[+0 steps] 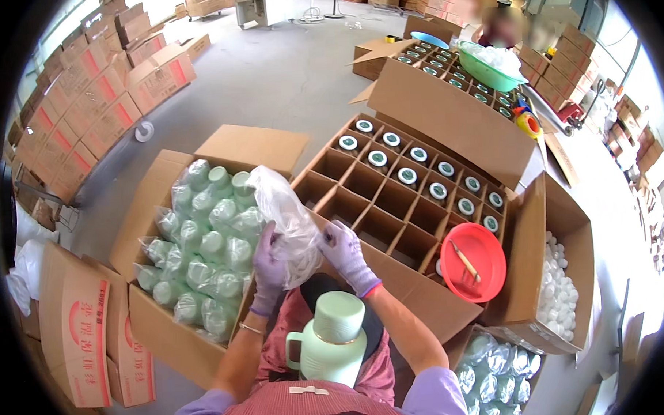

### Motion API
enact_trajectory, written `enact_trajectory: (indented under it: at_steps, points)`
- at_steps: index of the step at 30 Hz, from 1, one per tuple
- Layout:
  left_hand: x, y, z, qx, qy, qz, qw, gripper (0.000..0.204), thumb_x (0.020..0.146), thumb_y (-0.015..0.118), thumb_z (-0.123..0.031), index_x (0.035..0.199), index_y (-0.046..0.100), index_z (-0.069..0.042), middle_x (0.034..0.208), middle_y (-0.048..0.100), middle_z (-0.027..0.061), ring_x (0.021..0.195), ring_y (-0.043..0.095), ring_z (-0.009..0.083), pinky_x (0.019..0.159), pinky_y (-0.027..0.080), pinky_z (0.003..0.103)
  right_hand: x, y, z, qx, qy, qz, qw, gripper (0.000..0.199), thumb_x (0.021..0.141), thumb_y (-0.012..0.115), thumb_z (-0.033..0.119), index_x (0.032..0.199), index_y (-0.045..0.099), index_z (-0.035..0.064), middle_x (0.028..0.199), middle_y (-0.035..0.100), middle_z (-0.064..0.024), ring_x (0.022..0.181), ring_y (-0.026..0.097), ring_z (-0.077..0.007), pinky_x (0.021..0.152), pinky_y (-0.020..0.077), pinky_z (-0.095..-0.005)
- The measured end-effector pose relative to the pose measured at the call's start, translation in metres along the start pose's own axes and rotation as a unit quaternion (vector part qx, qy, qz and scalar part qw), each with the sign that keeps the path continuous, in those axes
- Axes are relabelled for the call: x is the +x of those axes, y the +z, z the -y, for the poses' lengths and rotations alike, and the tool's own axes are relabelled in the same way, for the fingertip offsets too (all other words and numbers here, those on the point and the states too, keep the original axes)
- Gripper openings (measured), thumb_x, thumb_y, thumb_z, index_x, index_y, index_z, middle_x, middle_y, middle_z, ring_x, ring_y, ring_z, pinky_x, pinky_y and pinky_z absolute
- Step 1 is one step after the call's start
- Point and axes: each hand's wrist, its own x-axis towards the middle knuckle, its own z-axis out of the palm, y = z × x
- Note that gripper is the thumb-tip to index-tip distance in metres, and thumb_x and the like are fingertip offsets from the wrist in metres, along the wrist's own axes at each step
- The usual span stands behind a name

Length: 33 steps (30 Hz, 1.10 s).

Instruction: The person assembles light green thermos flasks by inserting a metal liner, applying a seal with a red tool, and screwing on a cap. Each completed unit is wrapped in a plastic bag and placed into a cardboard box.

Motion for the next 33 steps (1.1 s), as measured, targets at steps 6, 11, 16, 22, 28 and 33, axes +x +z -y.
enact_trajectory:
  at_steps: [6,11,16,22,28,33]
  points:
    - [-0.046,-0.006,-0.016,-0.256,-0.216,0.176,0.925,0.036,0.095,0.054,-0.018,0.122,0.064,0.004,0.098,0.069,0.0055,0.088,0.065,0.0118,0.077,0.053,0.026,-0.117,-0.061,-0.049,-0.293,0.102,-0.127,0.942,0.036,0.078,0.071,0.02,0.109,0.059,0.0088,0.112,0.058,-0.0145,0.104,0.056,-0.0351,0.093,0.0422,-0.0473]
    - [-0.09,-0.036,-0.048,-0.187,-0.099,0.34,0.916,0.042,0.101,0.055,-0.03,0.128,0.061,0.001,0.088,0.067,0.0007,0.082,0.062,0.0123,0.076,0.051,0.027,-0.212,-0.084,0.043,-0.091,-0.055,-0.159,0.982,0.022,0.067,0.059,-0.003,0.088,0.058,-0.0006,0.103,0.057,-0.0196,0.099,0.057,-0.0406,0.091,0.0467,-0.0514]
    - [-0.122,-0.055,-0.038,-0.136,-0.123,0.309,0.933,0.034,0.099,0.053,-0.015,0.126,0.06,0.004,0.108,0.07,0.0107,0.102,0.064,0.0165,0.092,0.05,0.03,-0.296,-0.078,0.05,-0.103,-0.054,0.124,0.986,0.023,0.076,0.068,0.016,0.097,0.063,0.0064,0.107,0.06,-0.014,0.101,0.059,-0.0338,0.092,0.0478,-0.049]
    - [-0.177,-0.096,-0.037,-0.088,-0.197,0.223,0.951,0.036,0.097,0.052,-0.014,0.128,0.057,0.004,0.107,0.069,0.0097,0.101,0.063,0.0159,0.091,0.051,0.031,-0.31,-0.072,0.06,-0.043,0.058,0.197,0.978,0.02,0.082,0.065,0.013,0.1,0.06,0.004,0.115,0.057,-0.016,0.1,0.061,-0.0358,0.086,0.0519,-0.0425]
    - [-0.228,-0.081,-0.029,-0.221,-0.257,0.212,0.917,0.043,0.096,0.058,-0.015,0.135,0.053,0.002,0.123,0.063,0.009,0.11,0.059,0.0143,0.098,0.046,0.029,-0.296,-0.082,0.072,0.003,0.164,0.183,0.969,0.028,0.079,0.069,0.011,0.105,0.063,0.0026,0.11,0.056,-0.0161,0.096,0.063,-0.0336,0.08,0.054,-0.0402]
    - [-0.198,-0.141,-0.031,-0.032,-0.231,0.558,0.796,0.044,0.097,0.061,-0.016,0.137,0.053,0.0,0.125,0.063,0.009,0.111,0.058,0.0131,0.098,0.046,0.029,-0.37,-0.07,0.028,0.043,0.046,0.291,0.955,0.034,0.093,0.052,0.021,0.123,0.061,0.0081,0.126,0.056,-0.0158,0.113,0.059,-0.0329,0.095,0.0497,-0.0444]
